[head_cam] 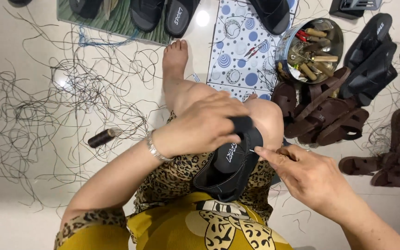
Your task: Hand-sewing the strap of a black sandal using a sewing hook and thread while sitting on the floor.
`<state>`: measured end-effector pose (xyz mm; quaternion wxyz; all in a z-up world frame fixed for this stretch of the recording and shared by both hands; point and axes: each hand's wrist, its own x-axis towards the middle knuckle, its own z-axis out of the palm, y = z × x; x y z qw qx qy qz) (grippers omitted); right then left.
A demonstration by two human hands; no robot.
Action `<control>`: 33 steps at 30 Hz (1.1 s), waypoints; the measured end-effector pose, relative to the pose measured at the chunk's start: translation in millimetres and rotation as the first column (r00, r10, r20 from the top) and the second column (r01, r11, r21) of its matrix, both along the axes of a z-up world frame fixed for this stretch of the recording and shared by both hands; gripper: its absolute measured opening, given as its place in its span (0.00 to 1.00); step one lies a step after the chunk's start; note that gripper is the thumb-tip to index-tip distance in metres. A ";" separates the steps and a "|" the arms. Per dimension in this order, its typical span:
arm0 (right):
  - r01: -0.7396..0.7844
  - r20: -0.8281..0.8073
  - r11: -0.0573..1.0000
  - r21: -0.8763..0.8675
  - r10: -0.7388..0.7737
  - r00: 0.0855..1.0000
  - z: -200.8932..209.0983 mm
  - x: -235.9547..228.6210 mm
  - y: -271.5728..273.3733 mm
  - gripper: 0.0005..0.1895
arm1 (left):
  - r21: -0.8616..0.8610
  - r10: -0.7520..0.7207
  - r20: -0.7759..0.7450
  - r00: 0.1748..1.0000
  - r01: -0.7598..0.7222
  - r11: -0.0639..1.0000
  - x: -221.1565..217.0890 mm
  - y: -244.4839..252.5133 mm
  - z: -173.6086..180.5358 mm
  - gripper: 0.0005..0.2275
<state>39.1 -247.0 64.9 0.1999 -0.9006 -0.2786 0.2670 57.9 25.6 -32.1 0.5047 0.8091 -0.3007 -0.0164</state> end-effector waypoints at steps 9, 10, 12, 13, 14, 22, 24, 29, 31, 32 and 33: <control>-0.216 0.161 0.935 -0.282 0.267 0.950 12.5 6.2 15.8 0.30 | -0.050 -0.182 0.039 0.983 0.184 0.982 14.5 -10.6 -1.5 0.06; -0.185 0.137 0.970 -0.156 0.206 0.969 6.5 9.8 13.6 0.26 | -0.055 -0.173 0.042 0.984 0.175 0.983 13.8 -10.5 -2.4 0.06; -0.151 0.105 0.988 -0.032 0.154 0.983 -3.5 12.2 9.8 0.21 | -0.063 -0.159 0.046 0.986 0.161 0.985 12.0 -11.3 -3.4 0.06; -0.137 0.099 0.991 -0.003 0.137 0.986 -7.5 11.1 8.1 0.18 | -0.075 -0.145 0.047 0.988 0.148 0.986 11.1 -12.4 -3.2 0.07; -0.121 0.098 0.992 0.029 0.117 0.988 -12.3 10.8 7.2 0.14 | -0.083 -0.134 0.053 0.990 0.138 0.987 11.9 -12.4 -2.9 0.07; -0.102 0.104 0.985 -0.137 0.117 0.988 -10.7 5.7 19.1 0.12 | -0.157 0.034 0.114 0.993 -0.016 0.987 -8.8 -12.3 9.6 0.14; -0.078 0.107 0.992 -0.095 0.088 0.990 -10.3 5.2 20.0 0.11 | -0.234 0.134 0.200 0.971 -0.085 0.968 -23.0 -10.2 18.4 0.18; -0.088 0.304 0.985 -0.147 0.130 0.944 -8.5 -2.0 23.3 0.12 | 0.080 0.040 0.139 0.989 -0.051 0.995 -58.9 -16.3 36.7 0.08; -0.094 0.288 0.986 -0.140 0.132 0.949 -10.7 -0.8 20.2 0.12 | -0.153 -0.035 -0.076 0.996 0.023 0.988 -55.1 -14.9 50.7 0.09; -0.107 0.264 0.985 -0.135 0.139 0.954 -11.5 -1.3 17.8 0.13 | -0.388 -0.154 -0.272 0.950 0.038 0.921 -54.6 -15.1 57.6 0.10; -0.102 0.263 0.985 -0.137 0.135 0.955 -12.1 -2.0 15.7 0.13 | -0.390 -0.159 -0.272 0.949 0.042 0.920 -54.8 -12.9 54.6 0.10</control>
